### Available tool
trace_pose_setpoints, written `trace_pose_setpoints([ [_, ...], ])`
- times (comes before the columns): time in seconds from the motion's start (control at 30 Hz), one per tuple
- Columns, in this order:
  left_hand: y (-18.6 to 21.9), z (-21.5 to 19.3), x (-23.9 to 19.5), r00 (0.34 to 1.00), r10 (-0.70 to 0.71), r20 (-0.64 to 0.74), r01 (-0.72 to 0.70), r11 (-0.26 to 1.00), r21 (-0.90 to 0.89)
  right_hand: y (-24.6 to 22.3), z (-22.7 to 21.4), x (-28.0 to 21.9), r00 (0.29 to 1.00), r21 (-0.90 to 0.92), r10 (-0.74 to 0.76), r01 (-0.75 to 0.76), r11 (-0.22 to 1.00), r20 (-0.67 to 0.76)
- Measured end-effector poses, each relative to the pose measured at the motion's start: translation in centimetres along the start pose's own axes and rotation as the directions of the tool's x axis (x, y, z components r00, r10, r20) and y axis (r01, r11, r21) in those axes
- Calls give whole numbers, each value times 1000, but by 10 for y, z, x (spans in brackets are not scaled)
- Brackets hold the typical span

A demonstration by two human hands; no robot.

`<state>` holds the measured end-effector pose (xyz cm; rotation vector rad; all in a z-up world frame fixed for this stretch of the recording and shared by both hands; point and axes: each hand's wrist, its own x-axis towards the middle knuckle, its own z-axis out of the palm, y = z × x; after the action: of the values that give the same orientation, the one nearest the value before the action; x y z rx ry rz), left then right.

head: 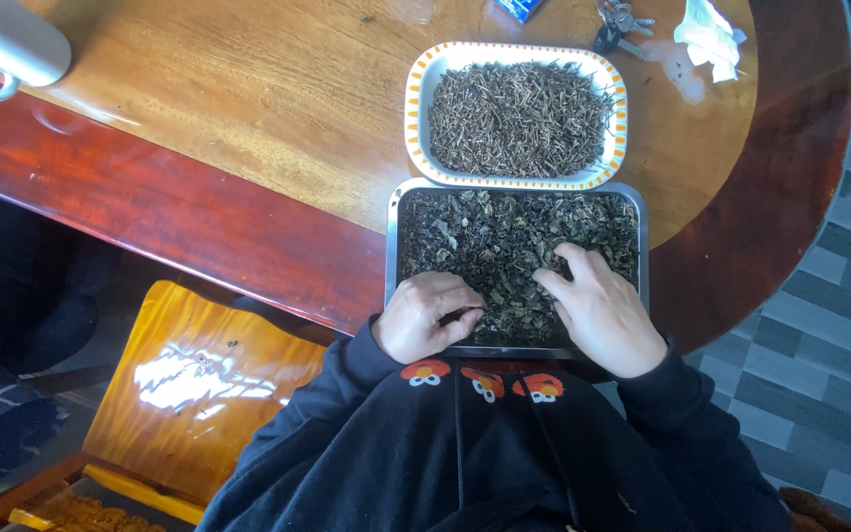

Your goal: The person sits at a table and sorts dried leaves by hand, picking through a metal tray and transferring selected pieces into a separate bowl. They occasionally pause to interact with a phone on the table.

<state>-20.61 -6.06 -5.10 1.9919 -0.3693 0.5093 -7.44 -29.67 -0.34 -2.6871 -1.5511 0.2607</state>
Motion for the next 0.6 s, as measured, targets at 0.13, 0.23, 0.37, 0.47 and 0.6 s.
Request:
trace_pose_setpoints([
  [0.13, 9, -9, 7, 999, -42, -10, 40, 992, -117, -19, -18, 18, 999, -19, -34, 35, 999, 8],
  [0.23, 11, -10, 8, 997, -66, -39, 61, 991, -121, -44, -41, 29, 996, 14, -83, 83, 996, -13],
  [0.37, 4, -5, 1, 988, -130, -84, 120, 986, -119, -43, -43, 26, 974, 393, -79, 159, 906, -212],
  [0.47, 4, -4, -3, 980, -178, -92, 163, 975, -149, -16, -27, 9, 952, 450, 32, 114, 886, -304],
  [0.6, 3, -3, -4, 969, -233, -85, 209, 952, -225, 13, -12, -15, 927, 370, 140, -2, 929, -348],
])
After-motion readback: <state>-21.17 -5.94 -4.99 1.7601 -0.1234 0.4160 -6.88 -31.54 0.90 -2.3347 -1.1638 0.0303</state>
